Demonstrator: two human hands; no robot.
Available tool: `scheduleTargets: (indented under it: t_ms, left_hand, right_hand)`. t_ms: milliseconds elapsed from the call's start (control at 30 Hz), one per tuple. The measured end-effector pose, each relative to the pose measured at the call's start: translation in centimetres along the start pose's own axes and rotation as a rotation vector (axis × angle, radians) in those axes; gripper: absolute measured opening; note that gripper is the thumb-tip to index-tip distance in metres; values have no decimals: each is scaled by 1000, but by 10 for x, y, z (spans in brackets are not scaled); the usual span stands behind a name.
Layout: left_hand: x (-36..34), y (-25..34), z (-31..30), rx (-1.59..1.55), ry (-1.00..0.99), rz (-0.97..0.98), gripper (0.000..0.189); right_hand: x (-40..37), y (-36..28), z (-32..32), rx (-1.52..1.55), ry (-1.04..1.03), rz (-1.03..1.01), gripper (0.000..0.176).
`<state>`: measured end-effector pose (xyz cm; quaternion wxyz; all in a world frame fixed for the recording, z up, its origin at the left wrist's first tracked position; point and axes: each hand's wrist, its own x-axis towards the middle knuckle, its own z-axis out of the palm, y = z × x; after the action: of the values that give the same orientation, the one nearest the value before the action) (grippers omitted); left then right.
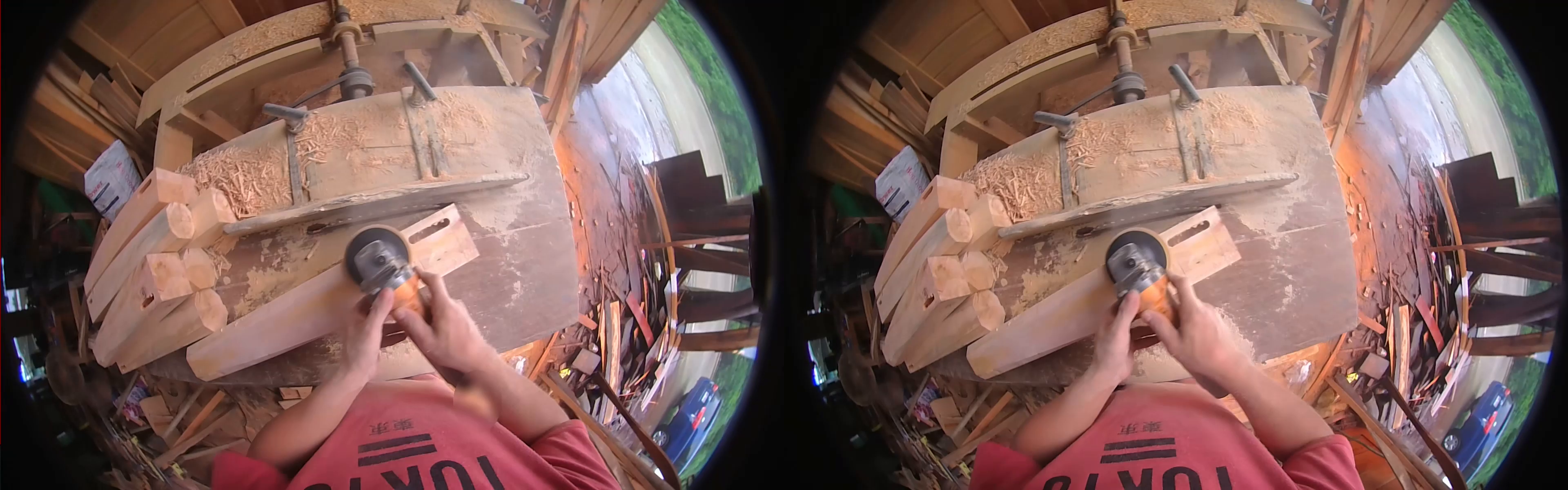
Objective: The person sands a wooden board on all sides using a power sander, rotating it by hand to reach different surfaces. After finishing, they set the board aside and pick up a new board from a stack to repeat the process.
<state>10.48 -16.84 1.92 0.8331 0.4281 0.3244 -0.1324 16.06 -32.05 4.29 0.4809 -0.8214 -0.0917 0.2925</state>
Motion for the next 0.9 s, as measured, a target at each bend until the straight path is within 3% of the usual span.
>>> scheduleTargets:
  t_ms: [33,167,233,433,700,767,833,900]
  left_hand:
    - [-3,4,1,-17,-10,8,50]
    - [33,-12,30,162,-37,90,48]
    - [54,-16,55,126,-75,7,55]
    - [60,8,99,229,-69,15,58]
    - [37,-7,47,147,-17,-42,55]
    - [17,-10,22,84,21,-27,48]
    - [1,-4,12,28,40,-13,51]
    - [10,-8,16,47,5,-13,52]
  right_hand:
    - [-1,2,3,10,25,-45,66]
    - [0,7,-36,16,89,93,68]
    - [4,14,-60,-4,140,155,65]
    - [8,27,-85,-43,262,144,66]
    - [-1,8,-49,62,117,128,68]
    - [-3,7,-31,82,-24,73,71]
    - [-7,16,-19,29,-29,-148,75]
    - [-11,18,-24,83,-30,-37,75]
